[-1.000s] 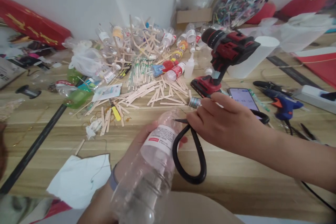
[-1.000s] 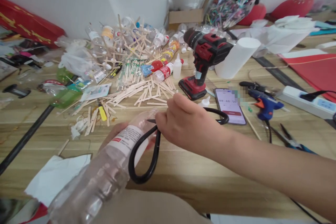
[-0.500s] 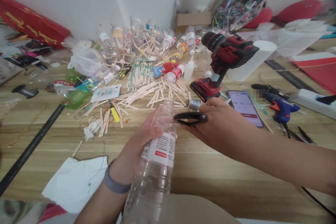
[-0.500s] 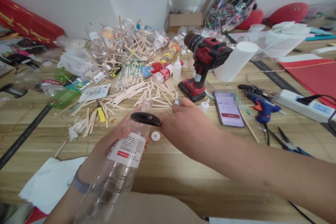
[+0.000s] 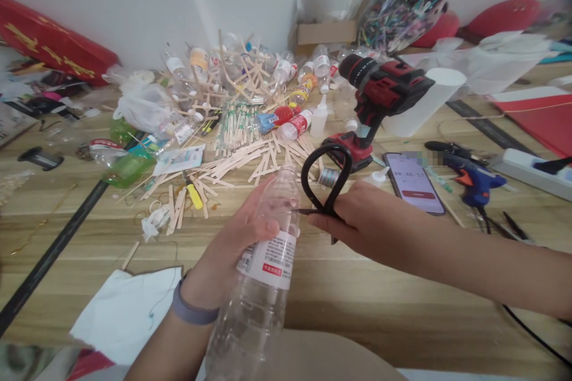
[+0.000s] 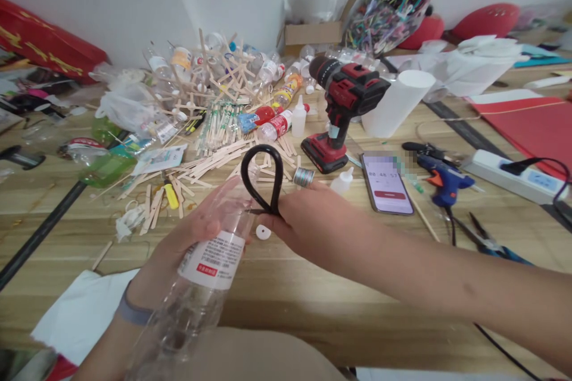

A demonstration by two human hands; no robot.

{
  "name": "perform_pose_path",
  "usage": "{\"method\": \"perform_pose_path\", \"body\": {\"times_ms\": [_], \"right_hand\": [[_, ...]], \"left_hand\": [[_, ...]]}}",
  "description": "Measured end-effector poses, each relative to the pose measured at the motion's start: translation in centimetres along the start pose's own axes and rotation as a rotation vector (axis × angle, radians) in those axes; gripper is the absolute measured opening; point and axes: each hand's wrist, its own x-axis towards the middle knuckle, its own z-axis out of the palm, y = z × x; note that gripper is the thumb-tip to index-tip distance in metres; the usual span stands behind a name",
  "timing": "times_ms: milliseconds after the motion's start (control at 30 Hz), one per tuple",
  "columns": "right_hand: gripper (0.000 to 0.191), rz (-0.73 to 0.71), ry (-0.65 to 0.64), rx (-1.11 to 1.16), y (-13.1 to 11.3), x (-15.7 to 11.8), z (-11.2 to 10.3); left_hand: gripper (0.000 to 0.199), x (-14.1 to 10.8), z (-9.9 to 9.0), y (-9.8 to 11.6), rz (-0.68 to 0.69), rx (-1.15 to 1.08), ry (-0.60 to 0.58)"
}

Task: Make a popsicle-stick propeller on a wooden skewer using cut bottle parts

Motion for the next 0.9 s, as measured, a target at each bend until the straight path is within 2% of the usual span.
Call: {"method": "perform_pose_path", "body": {"times_ms": [100,233,300,500,667,800,900], "right_hand": [[0.034,0.095,-0.089,0.206,-0.1,-0.2,-0.2],[0.044,0.311,-0.305,0.491,-0.1,-0.4,-0.3],[0.048,0.351,-0.368,0.605,-0.1,-0.4,-0.4],[0.061,0.379,-0.438,0.798,-0.1,-0.7,-0.1],[0.052,0.391,-0.431,1.174,-0.4,-1.0,0.5],[0.052,0.358,-0.497,1.429,-0.8,-1.3,0.9],[0.055,0.326,-0.449,1.355,-0.8,-1.6,0.9]], "left_hand": [[0.082,0.1,0.1,0.1,-0.004,0.005,0.015],[0.076,-0.4,0.8,0.4,0.004,-0.020,0.050],[0.077,-0.6,0.9,0.4,0.024,-0.024,0.050],[0.085,-0.2,-0.2,-0.3,0.078,0.011,0.016],[0.089,0.0,-0.9,-0.1,0.116,0.063,-0.026],[0.091,0.2,-0.9,-0.1,0.153,-0.050,-0.066],[0.083,0.6,-1.1,-0.4,0.163,-0.171,-0.135]]}}
